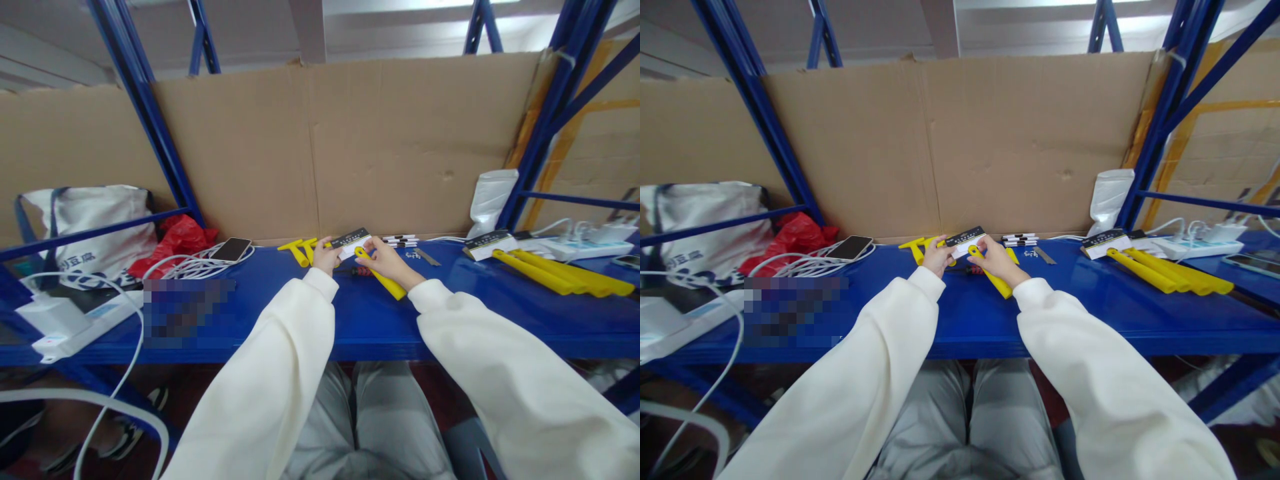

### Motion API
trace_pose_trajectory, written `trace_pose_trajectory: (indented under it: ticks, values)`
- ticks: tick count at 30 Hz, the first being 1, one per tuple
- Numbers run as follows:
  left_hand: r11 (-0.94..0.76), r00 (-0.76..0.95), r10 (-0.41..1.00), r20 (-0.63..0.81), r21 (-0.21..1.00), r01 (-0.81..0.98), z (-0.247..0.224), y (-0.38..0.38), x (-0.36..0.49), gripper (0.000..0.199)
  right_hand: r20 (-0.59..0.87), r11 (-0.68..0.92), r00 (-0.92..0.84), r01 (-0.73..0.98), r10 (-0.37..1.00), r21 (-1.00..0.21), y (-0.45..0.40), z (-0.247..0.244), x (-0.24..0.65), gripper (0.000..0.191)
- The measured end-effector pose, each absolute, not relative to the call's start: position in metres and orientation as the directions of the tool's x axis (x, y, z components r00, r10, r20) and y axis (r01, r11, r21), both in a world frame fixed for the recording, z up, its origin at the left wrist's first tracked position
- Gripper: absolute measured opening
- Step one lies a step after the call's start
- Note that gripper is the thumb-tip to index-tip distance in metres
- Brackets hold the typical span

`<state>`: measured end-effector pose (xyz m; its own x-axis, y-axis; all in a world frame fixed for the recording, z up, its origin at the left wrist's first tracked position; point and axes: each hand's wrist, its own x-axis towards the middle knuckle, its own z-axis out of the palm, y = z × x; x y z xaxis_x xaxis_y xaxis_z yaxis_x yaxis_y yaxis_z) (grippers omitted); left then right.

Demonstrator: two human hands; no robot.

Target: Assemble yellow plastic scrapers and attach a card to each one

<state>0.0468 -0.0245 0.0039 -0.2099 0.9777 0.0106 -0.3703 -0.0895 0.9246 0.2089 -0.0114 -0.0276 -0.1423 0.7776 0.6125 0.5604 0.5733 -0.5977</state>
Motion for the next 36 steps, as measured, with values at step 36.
trace_pose_trajectory:
  ticks: [36]
  values:
    - [-0.149,-0.220,0.973,0.071,0.919,-0.365,-0.003,-0.012,0.043,0.046,0.635,0.701,-0.397,0.629,0.662,-0.338,-0.004,-0.031,0.218,0.029]
